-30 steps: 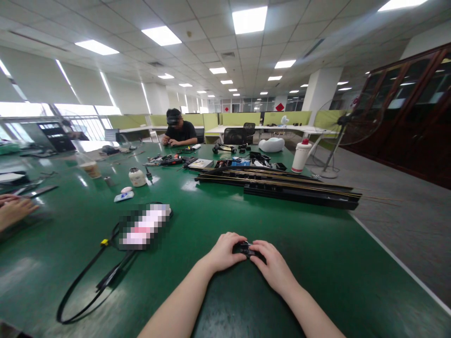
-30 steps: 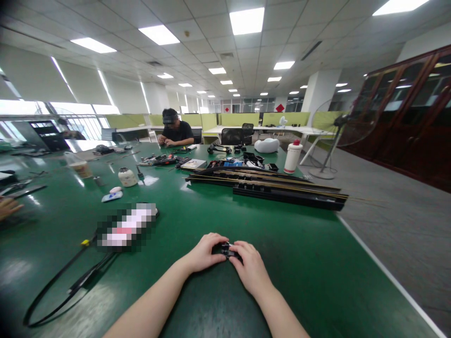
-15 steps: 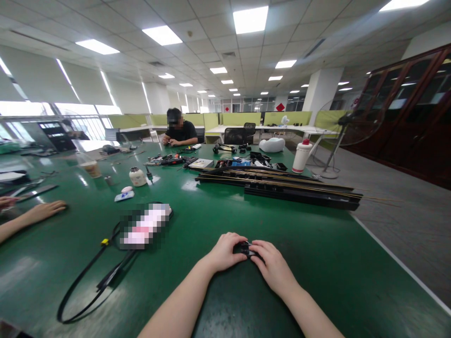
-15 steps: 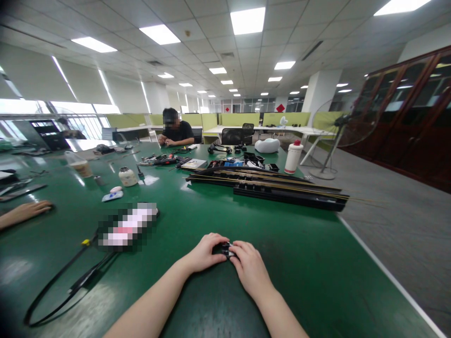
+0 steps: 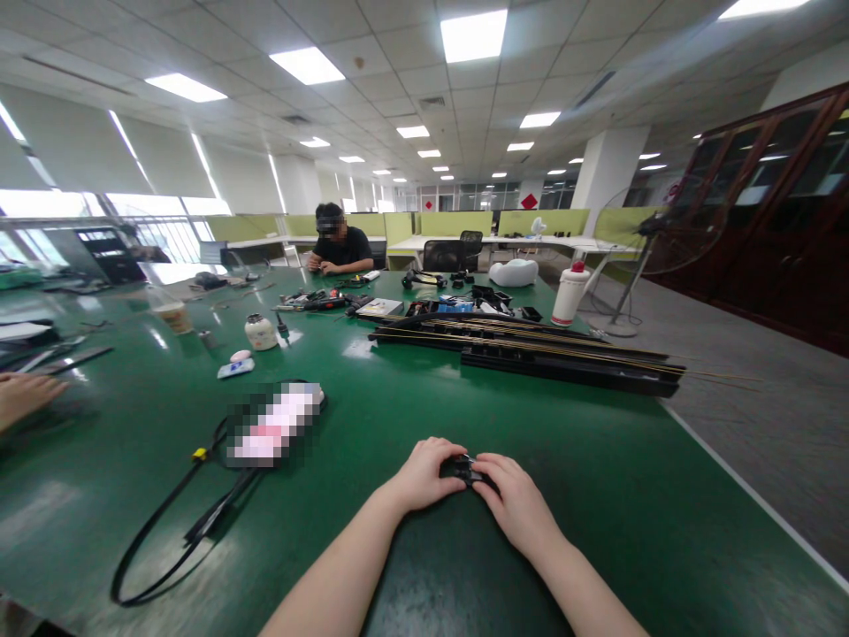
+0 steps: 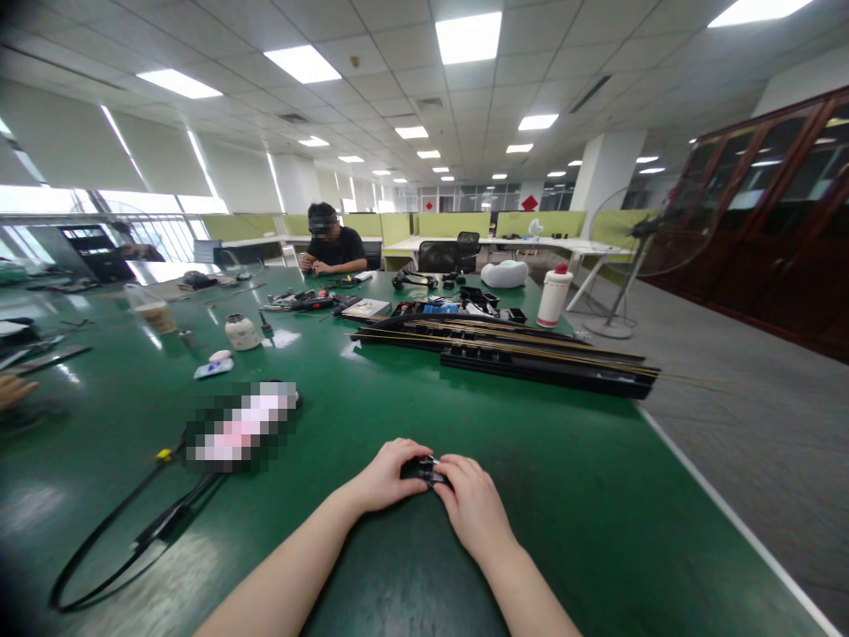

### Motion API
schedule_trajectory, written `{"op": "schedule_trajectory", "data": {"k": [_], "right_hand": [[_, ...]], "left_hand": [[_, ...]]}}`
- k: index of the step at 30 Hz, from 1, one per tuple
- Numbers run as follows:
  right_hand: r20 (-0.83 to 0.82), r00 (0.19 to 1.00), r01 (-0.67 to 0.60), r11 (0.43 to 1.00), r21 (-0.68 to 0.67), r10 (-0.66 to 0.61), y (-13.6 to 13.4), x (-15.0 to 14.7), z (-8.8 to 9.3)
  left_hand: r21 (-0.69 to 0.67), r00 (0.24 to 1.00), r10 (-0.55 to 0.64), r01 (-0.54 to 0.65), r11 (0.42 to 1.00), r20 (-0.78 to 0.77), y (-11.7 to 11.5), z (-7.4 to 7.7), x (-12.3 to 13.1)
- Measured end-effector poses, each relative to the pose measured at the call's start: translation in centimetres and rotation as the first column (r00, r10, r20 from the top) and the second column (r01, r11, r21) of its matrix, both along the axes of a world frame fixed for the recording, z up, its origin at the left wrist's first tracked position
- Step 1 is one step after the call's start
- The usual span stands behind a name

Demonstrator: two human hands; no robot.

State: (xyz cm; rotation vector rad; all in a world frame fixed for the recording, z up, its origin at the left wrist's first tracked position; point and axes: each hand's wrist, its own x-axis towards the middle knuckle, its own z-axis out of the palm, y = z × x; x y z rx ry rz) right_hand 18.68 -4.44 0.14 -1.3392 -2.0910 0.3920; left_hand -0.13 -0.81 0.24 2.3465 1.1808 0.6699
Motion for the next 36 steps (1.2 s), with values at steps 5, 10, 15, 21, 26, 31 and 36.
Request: {"op": "schedule_trajectory", "data": {"k": [5,10,15,21,26,31,36], "right_hand": [[-0.014,1.0,-0.01,1.0,0.011,0.01,-0.02,0.06,-0.07],[-0.022,1.0,-0.018,1.0,0.021,0.018,-0.03,0.05,-0.14],[-0.03,0.999,-0.011,1.0,0.022,0.012,-0.01,0.03,-0.21],[-0.04,0.999,-0.006,1.0,0.002,0.006,0.05,0.02,-0.24],[-0.064,0.998,-0.007,1.0,-0.002,0.007,0.07,0.0,-0.23],[-0.076,0.997,-0.008,1.0,-0.008,0.007,0.11,0.06,-0.28],[-0.065,0.998,-0.014,1.0,-0.021,0.013,0.12,0.08,-0.24]], "left_hand": [[-0.005,1.0,0.005,-0.005,1.0,0.005,0.07,-0.16,-0.01],[-0.007,1.0,0.006,-0.006,1.0,-0.002,0.06,-0.05,0.05],[-0.003,1.0,0.011,-0.011,1.0,0.0,0.01,0.03,0.11],[0.001,1.0,0.018,-0.018,1.0,0.007,-0.02,-0.05,0.08],[-0.006,1.0,0.014,-0.014,1.0,-0.009,-0.04,0.11,0.05],[-0.015,1.0,0.016,-0.017,1.0,-0.012,-0.04,0.22,0.05],[-0.006,1.0,0.015,-0.015,1.0,-0.004,0.0,0.08,-0.03]]}}
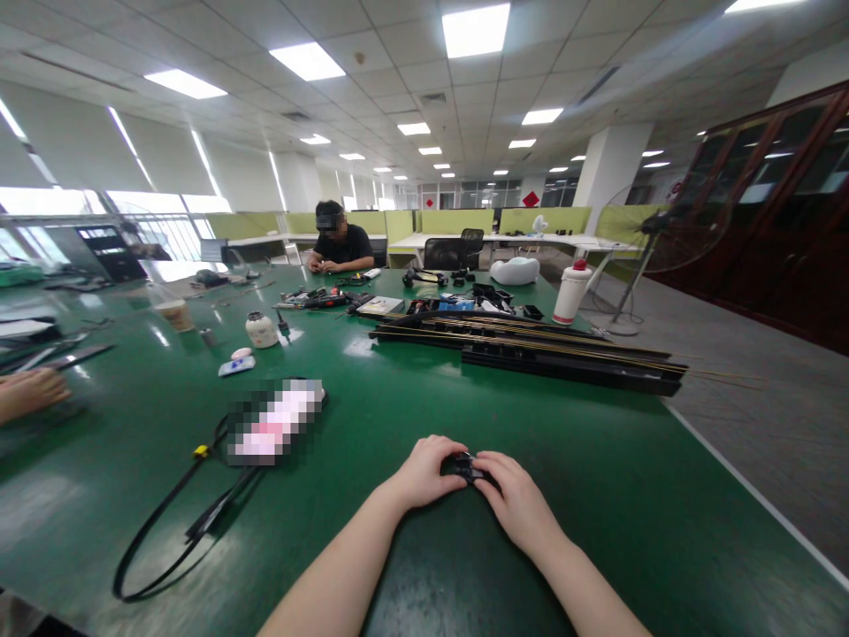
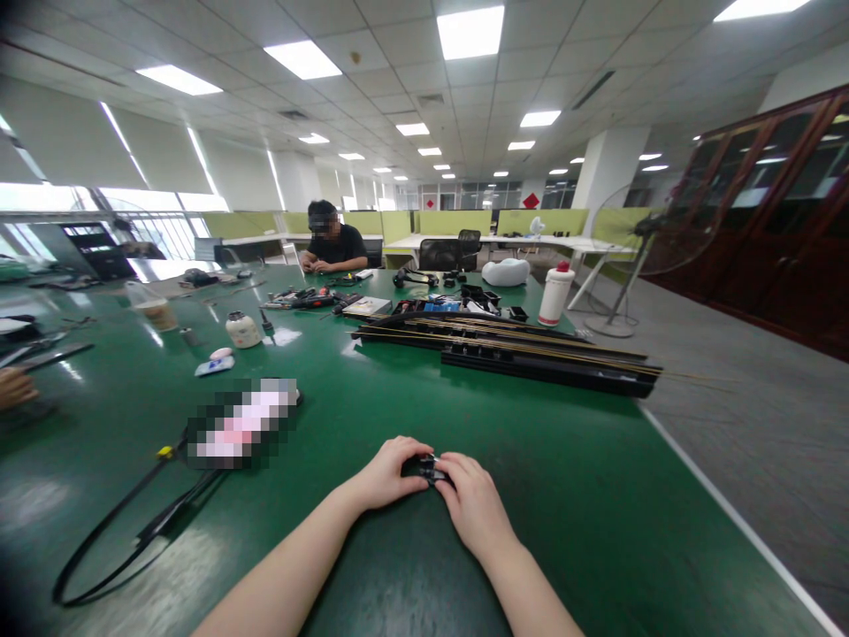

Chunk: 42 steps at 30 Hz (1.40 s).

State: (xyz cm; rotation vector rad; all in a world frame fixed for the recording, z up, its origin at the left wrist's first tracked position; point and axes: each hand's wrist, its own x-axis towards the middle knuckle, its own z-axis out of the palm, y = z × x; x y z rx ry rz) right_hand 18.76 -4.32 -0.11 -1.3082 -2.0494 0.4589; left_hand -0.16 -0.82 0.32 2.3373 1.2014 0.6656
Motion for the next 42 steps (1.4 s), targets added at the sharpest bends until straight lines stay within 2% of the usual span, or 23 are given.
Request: {"op": "schedule_trajectory", "data": {"k": [11,15,18,24,30,34,36,42], "right_hand": [[-0.024,1.0,0.012,0.997,-0.08,-0.013,0.1,0.1,0.2],[-0.146,0.989,-0.01,0.989,-0.15,-0.012,0.1,0.6,0.0],[-0.292,0.955,-0.007,0.974,-0.225,-0.061,0.4,1.0,-0.3],[-0.592,0.773,-0.02,0.923,-0.384,-0.23,1.3,1.7,-0.1],[-0.709,0.587,-0.005,0.874,-0.486,-0.391,1.6,2.5,0.1],[-0.765,0.472,-0.026,0.861,-0.509,-0.438,1.9,2.7,-0.4],[-0.763,0.473,-0.022,0.86,-0.51,-0.441,1.9,2.6,-0.4],[-0.685,0.599,0.042,0.87,-0.49,-0.415,1.4,2.1,0.5]], "left_hand": [[0.016,1.0,-0.009,0.009,1.0,0.002,0.0,-0.2,0.0],[0.011,1.0,-0.008,0.008,1.0,0.001,0.0,-0.3,0.0],[-0.005,1.0,-0.001,0.001,1.0,-0.01,0.1,-0.3,0.0],[-0.019,1.0,0.015,-0.015,1.0,0.014,0.0,-0.6,0.0],[-0.012,1.0,0.011,-0.01,1.0,0.024,-0.1,-0.5,0.0],[-0.011,0.999,0.013,-0.012,1.0,0.034,0.0,-0.5,-0.1],[-0.009,0.999,0.012,-0.012,1.0,0.041,0.0,-0.6,-0.1],[-0.018,0.999,0.018,-0.017,1.0,0.038,0.0,-0.5,-0.1]]}}
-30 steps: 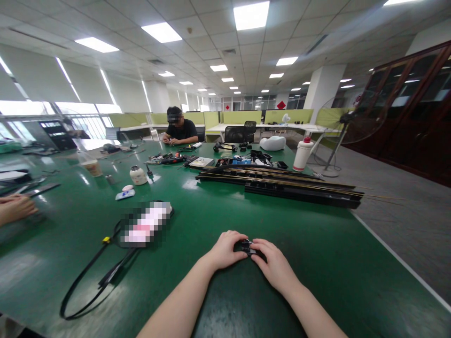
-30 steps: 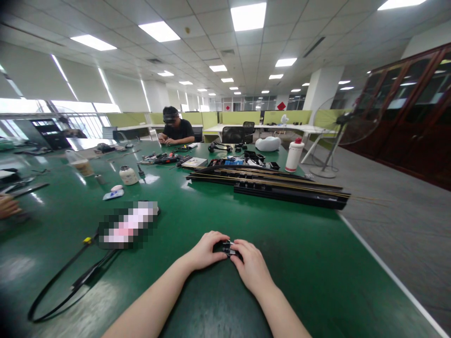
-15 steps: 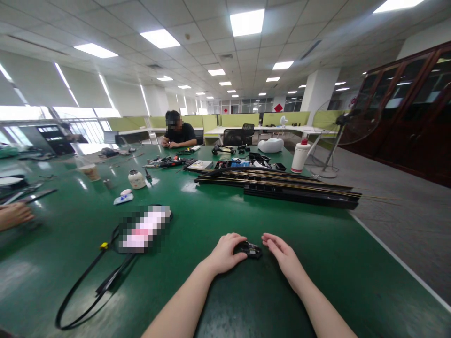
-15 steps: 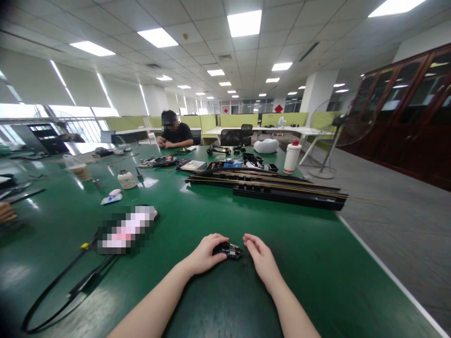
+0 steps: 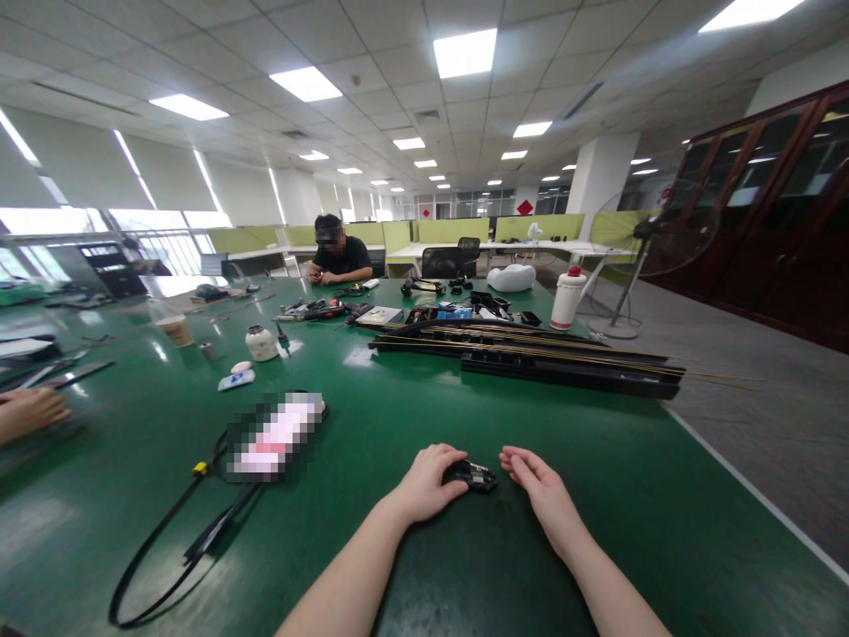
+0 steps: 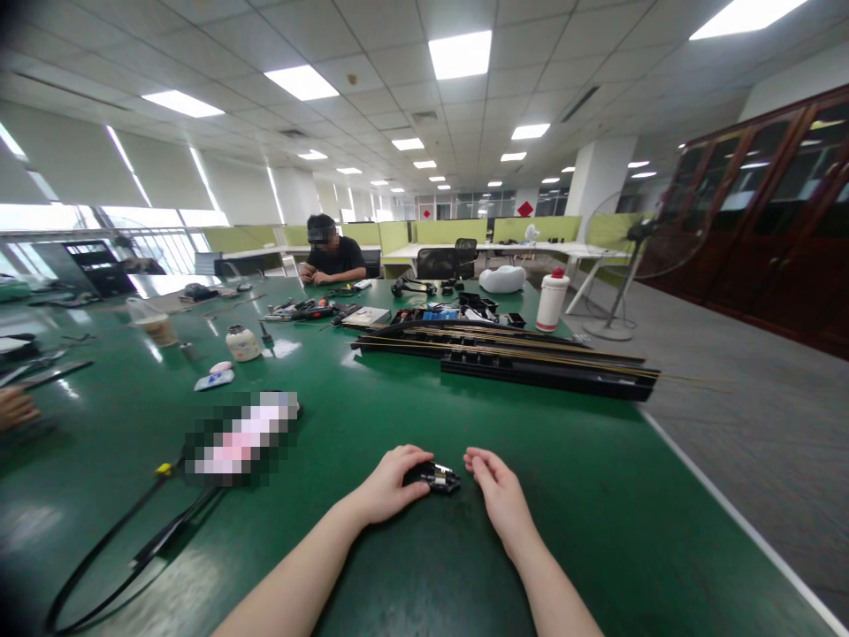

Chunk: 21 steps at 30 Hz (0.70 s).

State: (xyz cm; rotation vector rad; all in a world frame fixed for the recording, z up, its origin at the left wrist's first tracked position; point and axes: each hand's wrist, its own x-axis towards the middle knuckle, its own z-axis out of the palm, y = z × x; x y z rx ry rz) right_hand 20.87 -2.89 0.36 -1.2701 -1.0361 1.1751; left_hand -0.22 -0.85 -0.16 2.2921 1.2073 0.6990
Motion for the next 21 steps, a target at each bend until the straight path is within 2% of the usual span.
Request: {"op": "schedule_trajectory", "data": {"k": [7,12,15,18,21], "right_hand": [[0.09,0.996,-0.003,0.999,0.035,0.0,0.2,0.0,-0.4],[0.221,0.975,0.008,0.992,0.127,-0.036,0.0,-0.3,-0.9],[0.361,0.932,-0.062,0.976,0.208,-0.018,-0.6,-1.0,-0.6],[0.499,0.867,-0.166,0.937,0.308,-0.01,-1.2,-1.5,0.0],[0.587,0.809,-0.259,0.915,0.309,0.031,-1.4,-1.8,0.2]], "left_hand": [[0.005,1.0,-0.007,0.007,1.0,-0.001,0.0,0.0,0.0],[0.007,1.0,-0.005,0.005,1.0,0.004,0.1,0.0,0.0],[0.007,1.0,-0.005,0.005,1.0,0.008,0.1,-0.1,-0.1],[0.006,1.0,-0.011,0.011,1.0,0.007,0.2,-0.3,-0.1],[0.012,1.0,-0.016,0.016,1.0,0.012,0.3,-0.4,-0.2]]}}
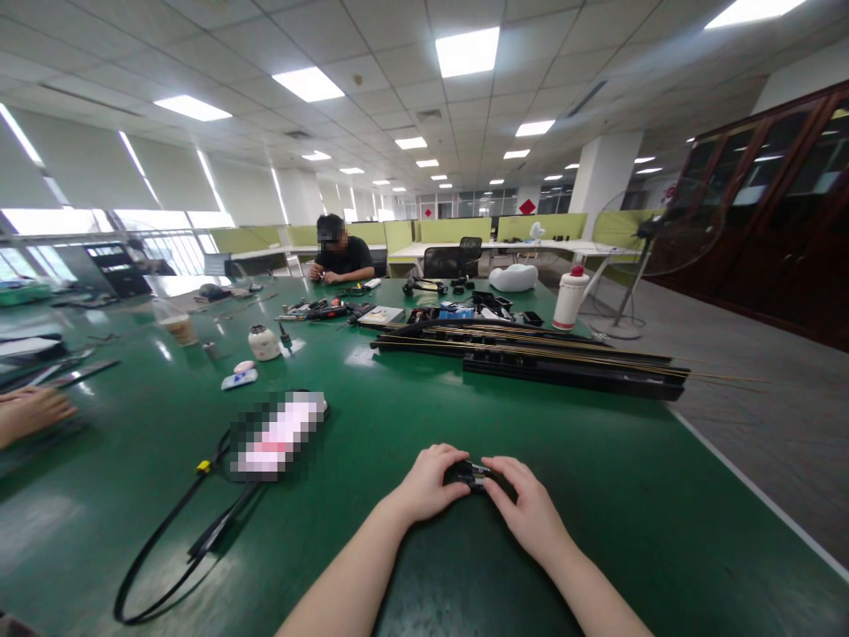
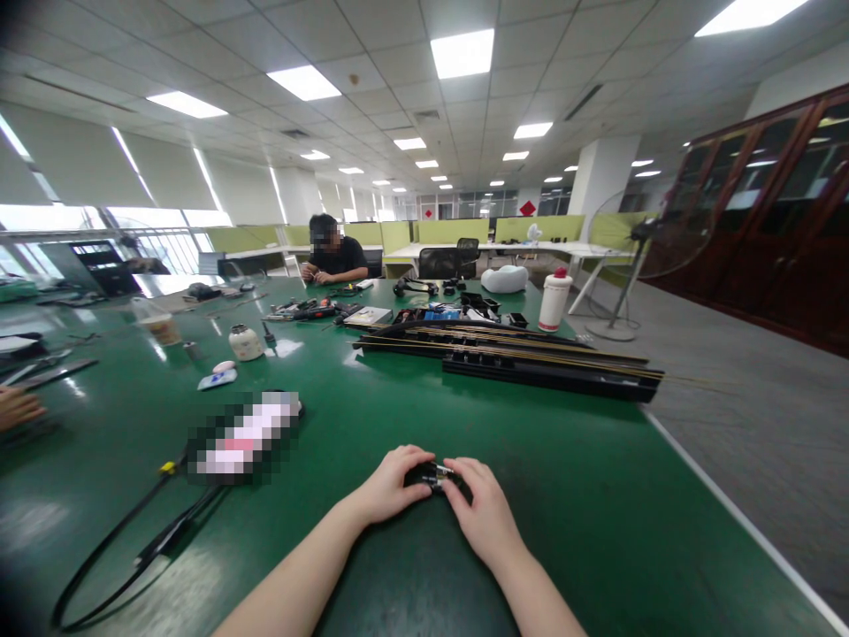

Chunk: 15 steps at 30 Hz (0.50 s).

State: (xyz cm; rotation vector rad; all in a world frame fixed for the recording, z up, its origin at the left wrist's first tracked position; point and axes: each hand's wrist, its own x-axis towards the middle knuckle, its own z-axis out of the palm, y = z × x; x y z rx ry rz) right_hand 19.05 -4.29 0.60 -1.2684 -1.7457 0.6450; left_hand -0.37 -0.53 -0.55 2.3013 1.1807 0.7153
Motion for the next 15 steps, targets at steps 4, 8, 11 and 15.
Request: {"op": "schedule_trajectory", "data": {"k": [4,8,11,15], "right_hand": [[0.06,0.997,-0.043,0.998,-0.052,0.046,0.08,-0.03,-0.19],[0.037,0.999,-0.036,0.997,-0.071,0.039,0.2,0.0,-0.3],[0.031,0.999,-0.037,0.997,-0.071,0.039,0.25,-0.01,-0.31],[0.054,0.998,-0.03,0.998,-0.057,0.033,0.35,0.01,-0.58]], "left_hand": [[0.004,1.0,-0.003,0.003,1.0,-0.006,-0.08,0.14,0.0],[0.013,1.0,-0.004,0.004,1.0,-0.006,-0.23,0.41,0.03],[0.023,1.0,-0.007,0.007,1.0,0.0,-0.25,0.47,0.04],[0.029,1.0,-0.01,0.01,1.0,-0.005,-0.2,0.4,0.01]]}}
